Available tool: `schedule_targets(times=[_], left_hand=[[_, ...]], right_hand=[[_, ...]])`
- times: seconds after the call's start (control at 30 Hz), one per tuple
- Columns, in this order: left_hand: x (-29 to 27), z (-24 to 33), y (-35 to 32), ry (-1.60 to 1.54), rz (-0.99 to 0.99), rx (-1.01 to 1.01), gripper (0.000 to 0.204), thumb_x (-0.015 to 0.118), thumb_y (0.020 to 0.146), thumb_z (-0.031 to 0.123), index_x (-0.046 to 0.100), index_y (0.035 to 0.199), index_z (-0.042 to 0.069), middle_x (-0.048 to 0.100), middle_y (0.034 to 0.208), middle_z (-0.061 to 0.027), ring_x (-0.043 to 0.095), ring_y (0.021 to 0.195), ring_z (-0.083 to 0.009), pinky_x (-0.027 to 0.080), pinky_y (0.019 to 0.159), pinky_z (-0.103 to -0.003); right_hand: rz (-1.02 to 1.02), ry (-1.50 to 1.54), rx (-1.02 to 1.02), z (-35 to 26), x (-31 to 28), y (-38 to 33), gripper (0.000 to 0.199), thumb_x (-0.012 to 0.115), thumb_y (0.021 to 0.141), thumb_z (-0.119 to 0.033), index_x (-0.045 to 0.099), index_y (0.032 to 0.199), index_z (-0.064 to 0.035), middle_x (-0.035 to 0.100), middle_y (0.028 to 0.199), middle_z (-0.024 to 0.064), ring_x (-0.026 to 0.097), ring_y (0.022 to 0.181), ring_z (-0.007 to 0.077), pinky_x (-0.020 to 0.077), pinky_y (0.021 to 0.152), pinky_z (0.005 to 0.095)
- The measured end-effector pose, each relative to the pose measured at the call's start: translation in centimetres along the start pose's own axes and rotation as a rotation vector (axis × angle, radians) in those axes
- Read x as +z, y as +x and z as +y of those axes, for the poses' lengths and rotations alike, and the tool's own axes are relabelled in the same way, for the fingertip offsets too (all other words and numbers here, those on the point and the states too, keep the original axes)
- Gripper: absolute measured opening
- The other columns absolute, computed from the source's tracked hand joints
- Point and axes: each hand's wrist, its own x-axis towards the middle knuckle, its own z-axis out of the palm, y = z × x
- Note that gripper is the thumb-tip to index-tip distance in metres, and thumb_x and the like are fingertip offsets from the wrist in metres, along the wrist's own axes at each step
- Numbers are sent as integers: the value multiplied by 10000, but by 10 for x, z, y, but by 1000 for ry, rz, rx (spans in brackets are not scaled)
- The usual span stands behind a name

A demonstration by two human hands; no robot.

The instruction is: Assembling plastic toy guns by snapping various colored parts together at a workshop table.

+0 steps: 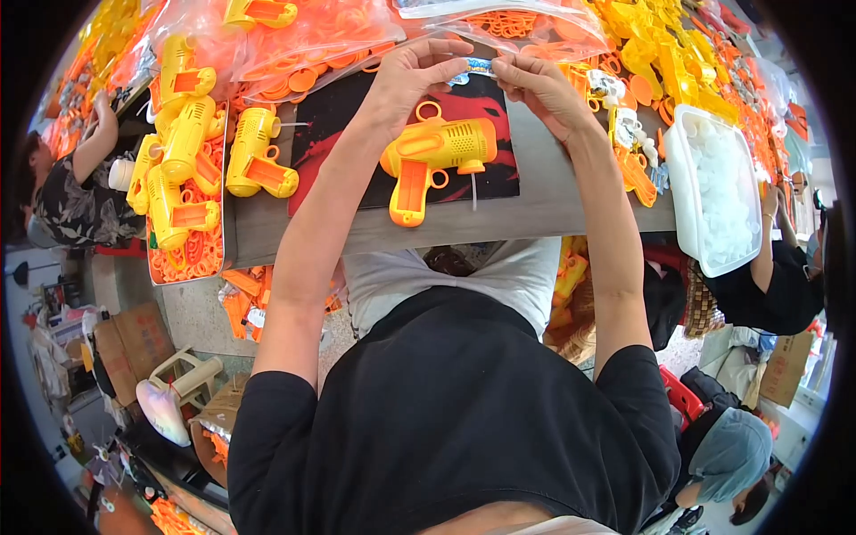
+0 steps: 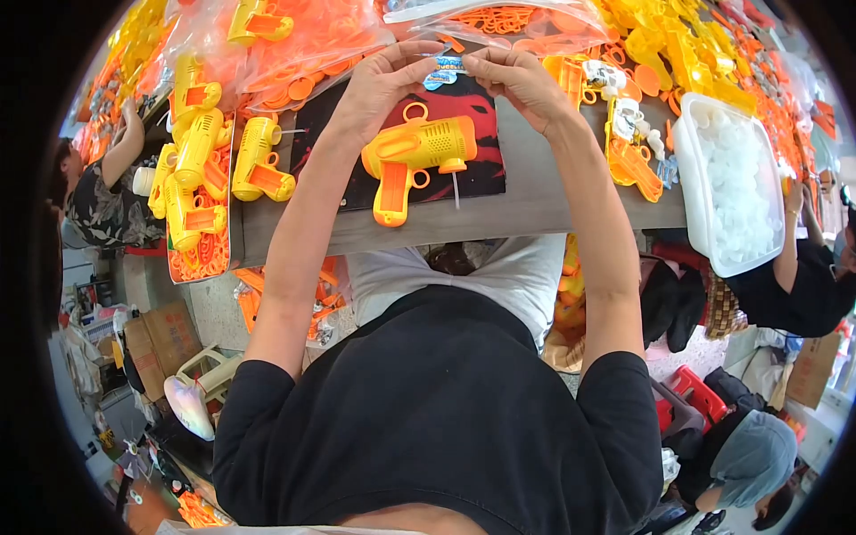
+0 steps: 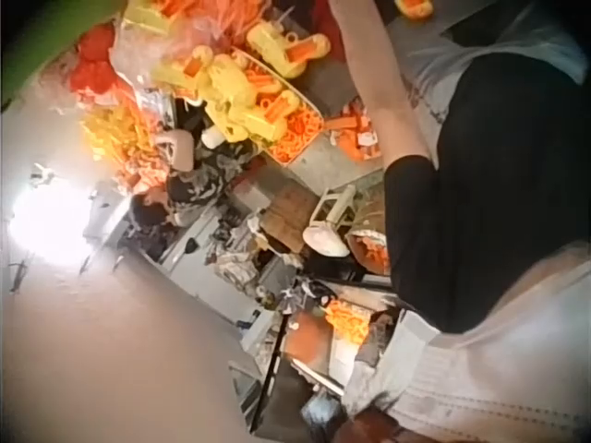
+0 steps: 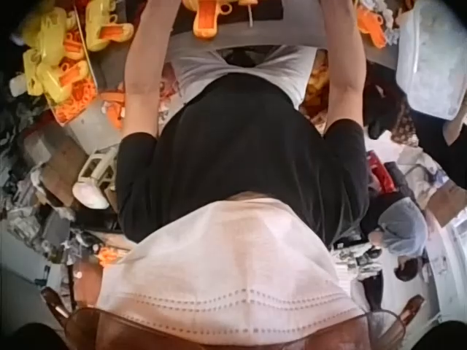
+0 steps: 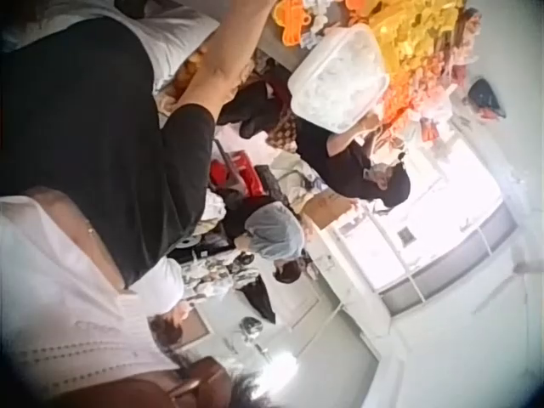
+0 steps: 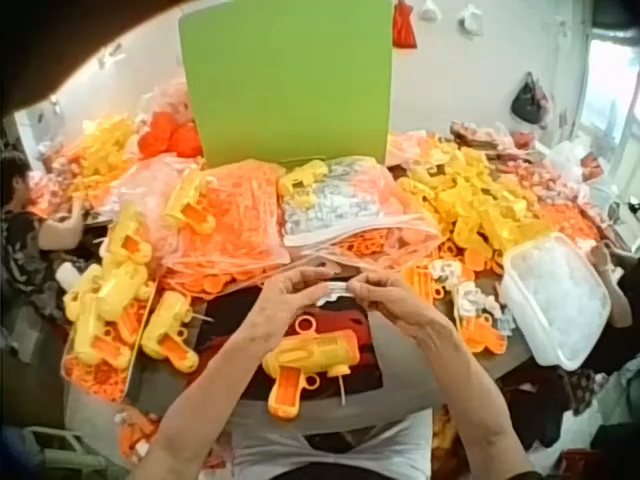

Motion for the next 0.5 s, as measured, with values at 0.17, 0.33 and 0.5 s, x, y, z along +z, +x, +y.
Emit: schedule_targets(times=[0.17,0.33,0.5], left_hand=[[3,2,-4,-409,-87,-171,219,723,890,177,712,1095,102,677,956,25,598,851,-45,504,744,-236],[-22,18,-62,1025,144,453,292,757,819,183,704,1093,95,679,1013,-24,590,919,-168,482,842,-320],[-25,11,-96,1118,32,415,255,769,787,148,719,1027,76,680,981,-61,596,934,-222,469,812,-328]], right_hand=[[66,250,-9,1,13,-11,176,721,902,-266,673,883,-98,525,773,-74,438,700,37,347,654,204],[162,-119,-60,7,16,-42,241,780,814,-312,672,815,-96,577,966,-1,506,941,98,349,904,288],[152,-193,-16,16,20,-54,325,805,763,-364,673,773,-67,465,1327,99,466,1197,177,327,1017,356]])
